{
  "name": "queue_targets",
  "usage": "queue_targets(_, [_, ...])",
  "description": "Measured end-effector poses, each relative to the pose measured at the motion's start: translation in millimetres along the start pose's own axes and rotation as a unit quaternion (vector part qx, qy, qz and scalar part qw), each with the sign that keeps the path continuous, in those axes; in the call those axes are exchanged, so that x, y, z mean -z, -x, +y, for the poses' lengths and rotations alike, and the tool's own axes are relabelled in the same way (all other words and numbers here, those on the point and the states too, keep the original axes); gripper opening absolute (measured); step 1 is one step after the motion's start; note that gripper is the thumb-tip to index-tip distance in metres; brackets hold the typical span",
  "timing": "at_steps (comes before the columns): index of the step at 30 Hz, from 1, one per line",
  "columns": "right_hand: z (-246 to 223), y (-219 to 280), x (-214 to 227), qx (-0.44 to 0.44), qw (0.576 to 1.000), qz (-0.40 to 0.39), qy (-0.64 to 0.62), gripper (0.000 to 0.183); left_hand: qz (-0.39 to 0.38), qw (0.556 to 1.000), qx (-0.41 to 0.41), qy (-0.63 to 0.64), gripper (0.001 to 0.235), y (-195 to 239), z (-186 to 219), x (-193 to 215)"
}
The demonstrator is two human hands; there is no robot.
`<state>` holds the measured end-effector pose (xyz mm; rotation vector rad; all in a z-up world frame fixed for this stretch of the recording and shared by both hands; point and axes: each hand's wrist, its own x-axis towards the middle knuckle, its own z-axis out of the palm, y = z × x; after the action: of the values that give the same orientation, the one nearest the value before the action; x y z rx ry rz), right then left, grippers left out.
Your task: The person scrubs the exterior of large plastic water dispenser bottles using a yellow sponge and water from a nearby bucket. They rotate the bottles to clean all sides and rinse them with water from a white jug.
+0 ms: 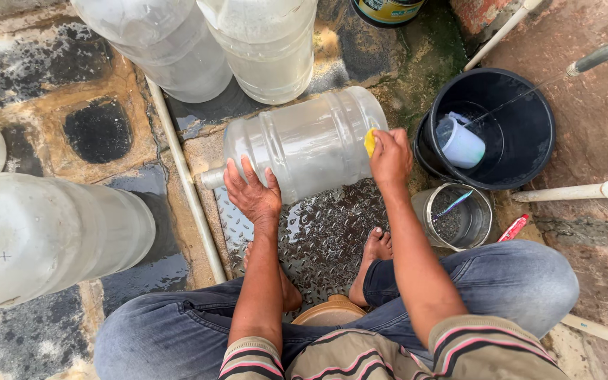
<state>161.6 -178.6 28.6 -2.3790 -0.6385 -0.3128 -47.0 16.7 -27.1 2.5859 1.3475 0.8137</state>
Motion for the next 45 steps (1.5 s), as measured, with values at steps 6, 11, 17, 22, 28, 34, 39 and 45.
queue_targets(6, [-4, -6, -7, -0.099, 0.994, -0.053, 0.011, 0.018, 0.015, 1.000, -0.008, 0.002, 0.064, 15, -6, -2])
queue_targets(11, [-5, -39, -27, -0.008, 0.995, -0.082, 0.064, 0.020, 0.026, 1.000, -0.003, 0.006, 0.068, 19, -5, -2])
queue_targets(17, [-16, -2, -37, 0.083, 0.980, -0.137, 0.121, 0.038, 0.035, 0.999, -0.003, 0.001, 0.071, 42, -8, -5])
queue_targets(22, [-8, -25, -8, 0.100, 0.982, -0.124, 0.098, 0.033, 0.016, 1.000, -0.024, 0.010, 0.073, 57, -14, -9])
queue_targets(28, [-21, 22, -9, 0.079, 0.992, -0.073, 0.070, 0.042, 0.023, 1.000, 0.003, -0.005, 0.066, 45, 11, 2])
queue_targets(34, [-19, 14, -7, 0.053, 0.993, -0.086, 0.052, 0.033, -0.135, 0.958, -0.251, 0.035, 0.098, -9, 82, 7])
queue_targets(39, [-8, -40, -33, 0.005, 0.979, -0.192, 0.071, 0.038, -0.152, 0.941, -0.304, -0.002, 0.104, 28, 71, -7])
queue_targets(45, [0, -73, -74, -0.026, 0.912, -0.377, 0.160, 0.053, 0.003, 0.949, -0.311, -0.049, 0.092, 152, 42, -49])
